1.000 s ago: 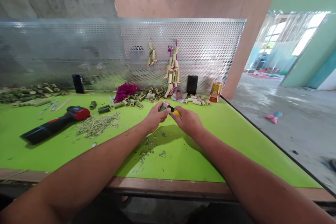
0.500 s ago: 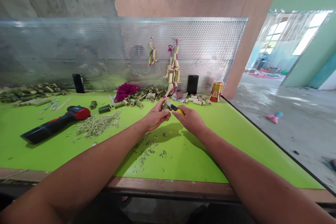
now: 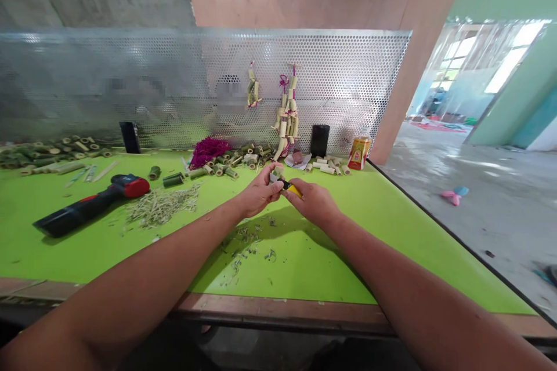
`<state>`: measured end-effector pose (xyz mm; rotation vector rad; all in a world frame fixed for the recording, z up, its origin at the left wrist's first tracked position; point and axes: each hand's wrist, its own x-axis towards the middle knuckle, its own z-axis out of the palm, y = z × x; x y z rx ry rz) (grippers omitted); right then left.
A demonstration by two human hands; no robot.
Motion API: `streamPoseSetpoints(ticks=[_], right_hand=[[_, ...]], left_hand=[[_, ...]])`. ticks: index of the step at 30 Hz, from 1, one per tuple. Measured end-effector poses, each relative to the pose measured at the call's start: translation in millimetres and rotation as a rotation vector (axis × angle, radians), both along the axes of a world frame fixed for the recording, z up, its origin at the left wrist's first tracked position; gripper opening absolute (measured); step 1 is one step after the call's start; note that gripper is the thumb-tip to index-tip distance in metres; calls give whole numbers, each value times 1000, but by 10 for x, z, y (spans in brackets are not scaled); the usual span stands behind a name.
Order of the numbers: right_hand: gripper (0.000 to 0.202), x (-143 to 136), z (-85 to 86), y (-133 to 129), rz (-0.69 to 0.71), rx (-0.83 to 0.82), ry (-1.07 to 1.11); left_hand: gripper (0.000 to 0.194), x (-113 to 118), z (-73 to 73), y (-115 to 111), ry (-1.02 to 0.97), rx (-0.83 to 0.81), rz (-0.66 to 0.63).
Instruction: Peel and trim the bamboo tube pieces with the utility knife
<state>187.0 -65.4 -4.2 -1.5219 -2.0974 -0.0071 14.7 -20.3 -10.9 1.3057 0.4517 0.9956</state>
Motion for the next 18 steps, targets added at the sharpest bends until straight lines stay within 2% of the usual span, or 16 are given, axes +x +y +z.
streamPoseSetpoints(ticks=[5, 9, 13, 15, 18], right_hand=[[50, 8, 1, 2, -14, 33, -6], [50, -5, 16, -25, -41, 71, -51], [52, -24, 48, -45, -126, 95, -97], [55, -19, 55, -34, -146, 90, -89], [54, 4, 39, -1, -73, 52, -48]], left_hand=[[50, 16, 32, -17, -8, 52, -14], [48, 28, 72, -46, -4, 57, 15], [43, 51, 71, -57, 3, 38, 48], [44, 55, 49, -53, 14, 30, 73], [54, 41, 19, -47, 26, 31, 85]])
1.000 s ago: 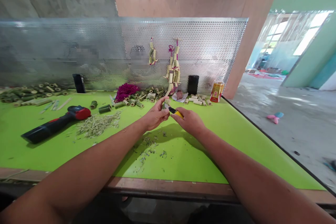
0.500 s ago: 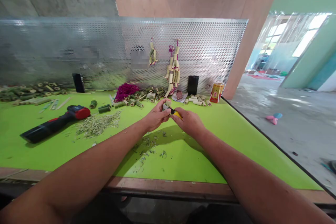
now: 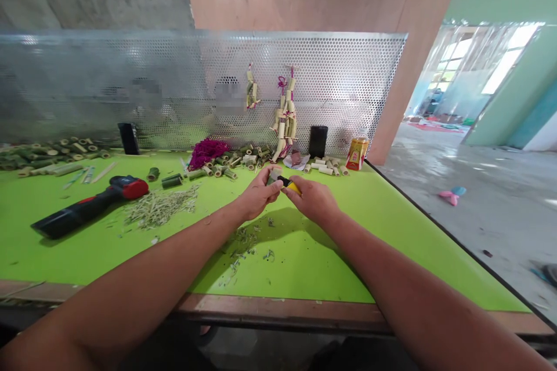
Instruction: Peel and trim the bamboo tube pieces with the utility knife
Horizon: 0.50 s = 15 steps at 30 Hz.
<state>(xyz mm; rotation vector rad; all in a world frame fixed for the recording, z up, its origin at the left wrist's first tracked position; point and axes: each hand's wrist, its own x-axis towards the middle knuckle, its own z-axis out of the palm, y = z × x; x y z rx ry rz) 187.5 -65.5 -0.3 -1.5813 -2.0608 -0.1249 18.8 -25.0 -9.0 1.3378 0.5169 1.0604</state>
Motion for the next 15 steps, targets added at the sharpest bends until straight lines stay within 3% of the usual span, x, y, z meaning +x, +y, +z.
streamPoseSetpoints(ticks=[6, 15], right_hand=[[47, 16, -45, 22, 184, -98, 130], [51, -7, -33, -12, 56, -16, 11]], left_hand=[[73, -44, 15, -9, -27, -43, -46], [58, -26, 43, 4, 91, 81, 66]])
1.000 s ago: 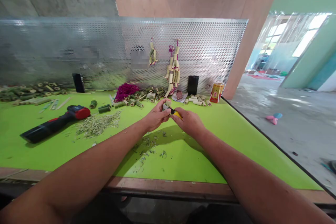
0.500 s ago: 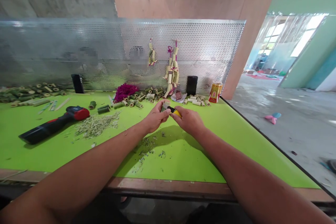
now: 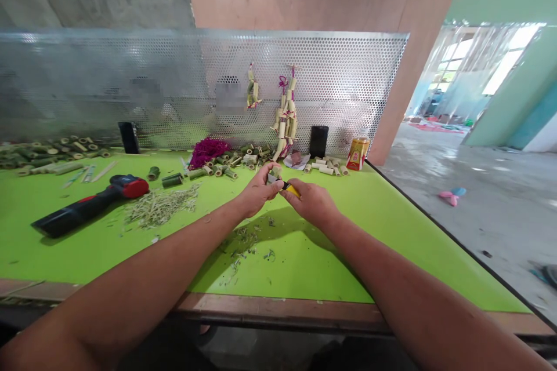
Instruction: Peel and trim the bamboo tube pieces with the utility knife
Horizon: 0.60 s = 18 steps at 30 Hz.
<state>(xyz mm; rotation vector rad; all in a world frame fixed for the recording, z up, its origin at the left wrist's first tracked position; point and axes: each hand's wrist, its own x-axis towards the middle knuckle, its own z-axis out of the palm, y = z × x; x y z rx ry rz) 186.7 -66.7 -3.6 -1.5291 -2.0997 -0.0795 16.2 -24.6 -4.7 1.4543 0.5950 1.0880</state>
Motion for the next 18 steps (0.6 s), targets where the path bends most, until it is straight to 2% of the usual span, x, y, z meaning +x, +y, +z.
streamPoseSetpoints(ticks=[5, 10, 15, 18], right_hand=[[49, -24, 31, -40, -43, 18, -35], [54, -21, 27, -12, -111, 26, -4], [52, 46, -15, 79, -99, -60, 147], [49, 65, -32, 99, -28, -78, 195]], left_hand=[[47, 34, 7, -17, 2, 21, 35], [45, 79, -77, 20, -33, -28, 82], [48, 34, -86, 40, -206, -166, -100], [67, -30, -55, 28, -234, -197, -168]])
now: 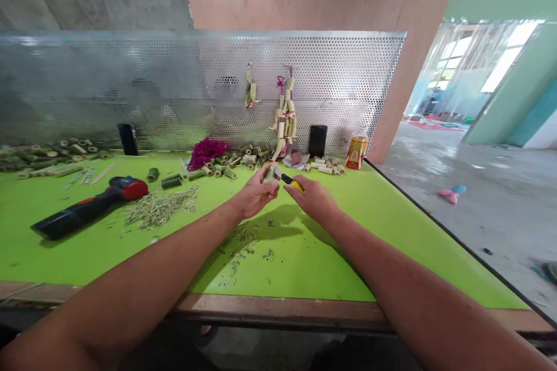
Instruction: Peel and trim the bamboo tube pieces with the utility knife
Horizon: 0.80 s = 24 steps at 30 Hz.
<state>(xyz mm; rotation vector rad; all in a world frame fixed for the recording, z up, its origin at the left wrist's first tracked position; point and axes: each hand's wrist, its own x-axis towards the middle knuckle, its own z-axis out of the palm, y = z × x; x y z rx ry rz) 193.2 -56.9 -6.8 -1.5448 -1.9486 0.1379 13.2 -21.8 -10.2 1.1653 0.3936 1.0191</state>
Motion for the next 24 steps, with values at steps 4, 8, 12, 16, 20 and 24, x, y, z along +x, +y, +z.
streamPoseSetpoints(ticks=[4, 8, 12, 16, 20, 24], right_hand=[[46, -17, -11, -12, 76, 25, 20], [46, -33, -10, -23, 98, 30, 39], [46, -36, -6, -34, 166, 5, 39], [47, -32, -5, -37, 178, 8, 26], [48, -31, -3, -37, 159, 16, 15], [47, -44, -4, -48, 177, 10, 5]], left_hand=[[80, -28, 0, -12, 62, 28, -33], [73, -20, -23, 16, 120, 72, -28], [67, -48, -27, 61, 162, 139, 3], [74, -76, -7, 59, 158, 97, -45], [83, -74, 21, 25, 126, 80, -83], [82, -55, 22, 20, 175, 138, -6]])
